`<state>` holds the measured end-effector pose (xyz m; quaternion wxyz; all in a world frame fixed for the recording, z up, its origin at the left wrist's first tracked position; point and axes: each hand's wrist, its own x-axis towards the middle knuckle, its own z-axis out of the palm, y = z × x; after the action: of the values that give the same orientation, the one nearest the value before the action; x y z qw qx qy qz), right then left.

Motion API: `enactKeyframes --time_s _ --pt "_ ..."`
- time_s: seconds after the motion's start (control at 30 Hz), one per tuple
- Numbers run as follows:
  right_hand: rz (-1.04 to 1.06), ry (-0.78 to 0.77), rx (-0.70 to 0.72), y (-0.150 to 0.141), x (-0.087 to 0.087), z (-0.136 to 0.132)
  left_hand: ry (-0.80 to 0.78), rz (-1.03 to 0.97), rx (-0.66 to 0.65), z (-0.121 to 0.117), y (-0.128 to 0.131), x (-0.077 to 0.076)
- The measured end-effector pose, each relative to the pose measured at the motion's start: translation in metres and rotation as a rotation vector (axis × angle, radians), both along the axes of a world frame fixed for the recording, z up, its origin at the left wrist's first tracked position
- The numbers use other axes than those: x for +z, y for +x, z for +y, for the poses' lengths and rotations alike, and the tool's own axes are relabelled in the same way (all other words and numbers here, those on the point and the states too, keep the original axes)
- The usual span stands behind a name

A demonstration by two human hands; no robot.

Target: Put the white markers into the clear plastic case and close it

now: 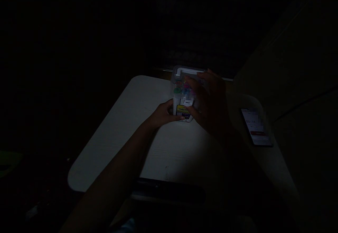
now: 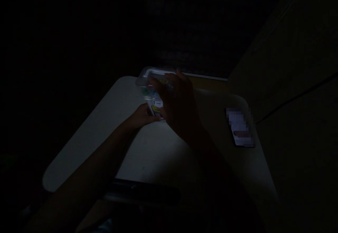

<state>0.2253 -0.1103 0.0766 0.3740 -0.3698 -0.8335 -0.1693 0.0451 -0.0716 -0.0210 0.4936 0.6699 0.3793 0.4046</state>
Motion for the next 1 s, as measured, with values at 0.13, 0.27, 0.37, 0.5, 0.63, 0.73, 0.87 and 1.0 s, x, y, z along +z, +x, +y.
enactKeyframes --time_s 0.13,0.27,0.37,0.5,0.63,0.73,0.87,1.0 --pt "0.003 -0.003 0.060 0.0057 -0.0010 0.0033 0.011 0.013 -0.002 -0.0017 0.0000 0.0042" --pt "0.048 -0.013 0.090 0.0102 -0.0001 0.0055 0.002 0.030 0.006 -0.0050 0.0009 0.0093" --pt "0.080 -0.028 0.098 0.0098 0.0020 0.0036 -0.022 0.025 0.021 -0.0058 0.0012 0.0100" --pt "0.113 0.017 0.077 0.0067 0.0039 0.0005 -0.021 0.025 0.005 -0.0040 0.0003 0.0076" --pt "0.141 0.053 0.095 0.0056 0.0020 0.0017 -0.021 0.017 0.003 -0.0033 0.0001 0.0065" --pt "0.164 0.039 0.087 0.0057 0.0000 0.0027 -0.042 0.013 -0.004 -0.0041 0.0005 0.0073" --pt "0.189 0.006 0.072 0.0047 -0.0002 0.0007 -0.055 0.005 -0.006 -0.0051 0.0009 0.0082" --pt "0.207 -0.028 0.052 0.0031 0.0001 -0.0014 -0.054 0.004 0.016 -0.0050 0.0008 0.0063"
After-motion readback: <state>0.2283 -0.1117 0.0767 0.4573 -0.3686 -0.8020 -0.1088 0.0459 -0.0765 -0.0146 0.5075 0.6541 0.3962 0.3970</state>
